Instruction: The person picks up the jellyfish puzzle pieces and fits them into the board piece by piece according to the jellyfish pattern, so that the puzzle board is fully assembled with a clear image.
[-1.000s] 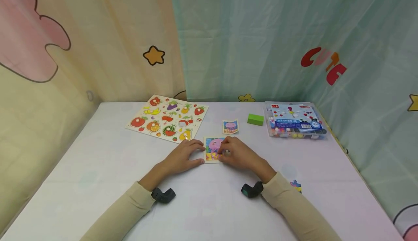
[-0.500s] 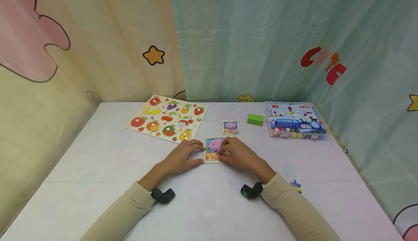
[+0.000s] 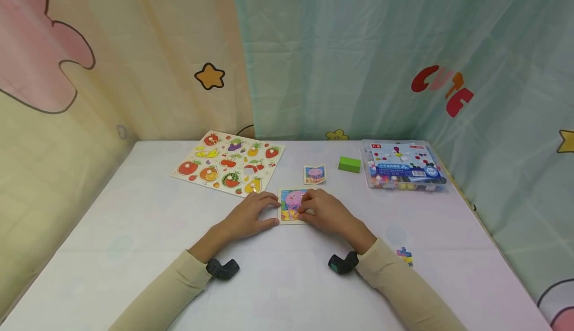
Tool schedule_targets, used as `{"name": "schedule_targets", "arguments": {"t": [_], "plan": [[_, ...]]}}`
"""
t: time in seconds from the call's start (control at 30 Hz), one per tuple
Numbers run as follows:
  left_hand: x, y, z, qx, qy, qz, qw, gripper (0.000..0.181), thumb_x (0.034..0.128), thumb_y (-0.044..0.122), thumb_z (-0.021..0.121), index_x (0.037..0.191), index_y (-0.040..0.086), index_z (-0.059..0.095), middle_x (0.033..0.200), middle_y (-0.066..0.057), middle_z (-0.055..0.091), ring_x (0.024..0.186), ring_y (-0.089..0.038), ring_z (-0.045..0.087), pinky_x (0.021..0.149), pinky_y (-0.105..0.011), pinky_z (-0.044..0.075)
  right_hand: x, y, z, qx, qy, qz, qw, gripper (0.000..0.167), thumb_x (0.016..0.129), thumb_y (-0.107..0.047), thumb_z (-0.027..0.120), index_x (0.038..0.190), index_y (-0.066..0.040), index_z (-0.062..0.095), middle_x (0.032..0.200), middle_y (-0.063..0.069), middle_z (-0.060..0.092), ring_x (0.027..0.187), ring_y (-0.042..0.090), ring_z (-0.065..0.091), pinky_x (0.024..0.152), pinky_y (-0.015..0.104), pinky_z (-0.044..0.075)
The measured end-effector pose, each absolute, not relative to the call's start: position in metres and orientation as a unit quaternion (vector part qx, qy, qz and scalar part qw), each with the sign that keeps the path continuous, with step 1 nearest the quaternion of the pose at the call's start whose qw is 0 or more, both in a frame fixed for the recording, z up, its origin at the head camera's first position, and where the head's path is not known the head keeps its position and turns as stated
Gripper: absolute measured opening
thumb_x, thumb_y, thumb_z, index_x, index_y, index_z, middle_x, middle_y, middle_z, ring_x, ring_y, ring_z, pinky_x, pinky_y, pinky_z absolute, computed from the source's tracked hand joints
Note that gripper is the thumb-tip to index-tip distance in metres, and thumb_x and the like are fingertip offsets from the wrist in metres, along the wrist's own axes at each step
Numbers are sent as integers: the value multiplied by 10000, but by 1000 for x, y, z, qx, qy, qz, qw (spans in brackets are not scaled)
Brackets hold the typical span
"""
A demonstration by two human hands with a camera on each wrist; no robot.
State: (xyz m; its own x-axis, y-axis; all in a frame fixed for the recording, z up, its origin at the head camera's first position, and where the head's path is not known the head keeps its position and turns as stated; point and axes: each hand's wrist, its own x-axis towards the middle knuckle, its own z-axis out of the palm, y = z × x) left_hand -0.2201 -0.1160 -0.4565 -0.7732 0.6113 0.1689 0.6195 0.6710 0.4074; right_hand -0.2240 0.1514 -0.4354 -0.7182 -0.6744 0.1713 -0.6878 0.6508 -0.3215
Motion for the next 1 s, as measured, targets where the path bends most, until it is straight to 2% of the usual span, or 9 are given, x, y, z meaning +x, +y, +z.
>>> {"name": "schedule_targets", "arguments": {"t": [0.1,0.3,0.47,0.57,0.73,1.0], "plan": [[-220,-116,-456,-339,-912,-231,12,422,948,404,711,1285,155,666,1370,-16,582,1249,-205,500,1028,-379,420,-222,149,-433,381,-912,147,38,122,884,-215,810,972,-130,819,1049,19,658,961,200,599,832,380,525],[-220,-116,-457,-337,-913,-230,11,421,953,400,705,1290,152,662,1377,-18,578,1260,-205,495,1039,-382,411,-221,148,-434,376,-918,98,73,109,884,-259,808,958,-179,820,1048,-23,662,1034,215,602,943,508,467],[-221,-116,-459,-338,-913,-227,11,423,951,413,705,1289,161,664,1377,-8,578,1247,-194,498,1026,-365,418,-224,151,-437,356,-921,150,57,234,891,-253,792,1105,-161,776,1084,-16,673,1022,191,626,893,437,506],[-222,-115,-459,-340,-913,-224,12,434,951,428,701,1295,165,663,1383,-4,576,1243,-187,498,1021,-353,420,-224,160,-432,340,-923,177,29,328,913,-241,762,1222,-136,728,1118,4,679,1029,198,636,878,422,524],[-223,-115,-456,-346,-911,-223,17,436,948,407,711,1298,150,662,1381,-18,577,1245,-195,500,1016,-360,424,-219,190,-423,322,-923,209,-14,355,960,-214,710,1294,-96,683,1171,32,672,1094,225,616,919,463,509],[-223,-118,-458,-344,-914,-216,9,447,956,420,695,1312,152,655,1386,-18,573,1262,-192,492,1030,-360,415,-180,266,-427,309,-925,217,39,351,928,-147,748,1268,-87,685,1182,30,650,1102,275,594,902,520,499]]}}
